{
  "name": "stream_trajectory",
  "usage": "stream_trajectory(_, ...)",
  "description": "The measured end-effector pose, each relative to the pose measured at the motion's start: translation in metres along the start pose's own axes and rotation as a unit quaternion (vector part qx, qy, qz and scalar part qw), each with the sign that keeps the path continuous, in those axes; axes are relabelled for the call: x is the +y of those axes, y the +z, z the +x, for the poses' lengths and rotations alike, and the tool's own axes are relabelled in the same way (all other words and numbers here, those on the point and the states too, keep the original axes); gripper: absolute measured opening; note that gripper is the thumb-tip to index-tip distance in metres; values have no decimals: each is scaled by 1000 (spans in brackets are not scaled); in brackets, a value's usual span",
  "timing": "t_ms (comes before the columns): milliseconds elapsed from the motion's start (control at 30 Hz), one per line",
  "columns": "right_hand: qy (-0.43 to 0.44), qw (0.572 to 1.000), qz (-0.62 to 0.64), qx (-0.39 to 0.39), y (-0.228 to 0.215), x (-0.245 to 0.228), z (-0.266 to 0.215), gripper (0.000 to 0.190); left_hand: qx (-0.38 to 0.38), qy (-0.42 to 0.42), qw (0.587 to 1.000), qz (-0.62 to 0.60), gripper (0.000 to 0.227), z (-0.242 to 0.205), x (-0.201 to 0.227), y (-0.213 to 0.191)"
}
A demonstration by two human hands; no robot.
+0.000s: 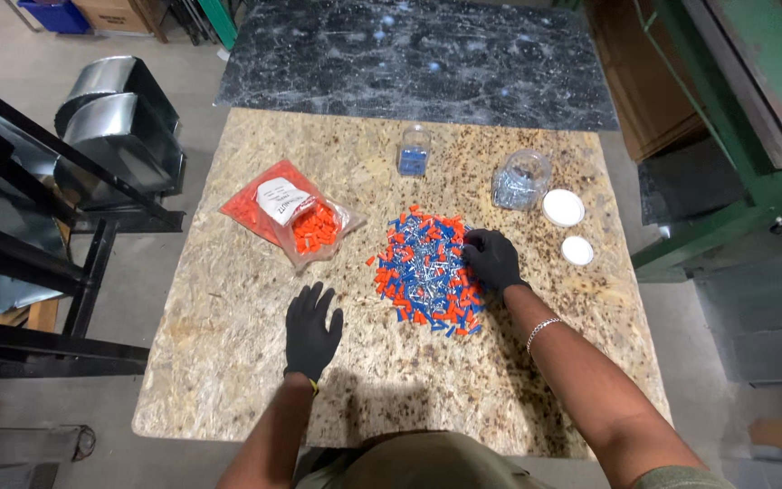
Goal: The person sorts a mixed pile of orange and blue plastic fasteners on a workbench. They repeatedly pick up individual fasteners and place them into separate clear jars, one for each color.
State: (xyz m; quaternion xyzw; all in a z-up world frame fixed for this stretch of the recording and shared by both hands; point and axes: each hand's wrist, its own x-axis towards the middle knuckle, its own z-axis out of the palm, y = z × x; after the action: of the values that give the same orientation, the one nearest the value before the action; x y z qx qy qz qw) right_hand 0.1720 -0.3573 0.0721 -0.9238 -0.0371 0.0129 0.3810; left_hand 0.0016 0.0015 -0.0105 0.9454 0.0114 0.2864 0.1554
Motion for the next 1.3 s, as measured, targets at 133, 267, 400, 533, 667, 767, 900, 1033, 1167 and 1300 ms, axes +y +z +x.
stream_trajectory(133, -4, 989, -148, -17, 14, 4, -1, 38, -8, -8, 1000, -16, 43, 1, 0, 0)
stream_trajectory(267, -66, 985, -160, -2, 22, 4, -2, 31, -10, -11, 1000, -18, 41, 4, 3, -5)
stream_trajectory(400, -89, 982, -167, -7, 27, -9, -5, 25, -13, -13, 1000, -12, 41, 4, 4, -8)
stream_trajectory(533, -82, 976, -203, -9, 36, -12, 2, 26, -34, -20, 999, -21, 42, 5, 5, -10)
stream_trajectory(667, -83, 973, -217, 1, 38, -21, 7, 27, -29, -19, 999, -19, 42, 4, 3, -7)
stream_trajectory(767, -70, 971, -229, 8, 42, -27, 11, 31, -38, -25, 999, -25, 42, 5, 5, -9)
stream_trajectory(900, -83, 954, -287, 20, 54, -30, 20, 33, -38, -24, 999, -20, 43, 3, 4, -6)
stream_trajectory(1033, -99, 943, -317, 33, 68, -23, 27, 34, -41, -32, 998, -29, 44, 4, 4, -6)
stream_trajectory(1167, -120, 947, -298, 21, 70, -11, 28, 50, -47, -39, 998, -31, 44, 3, 4, -6)
stream_trajectory(1300, -110, 981, -157, 18, 52, -31, 11, 28, -64, -41, 996, -36, 44, 5, 4, -7)
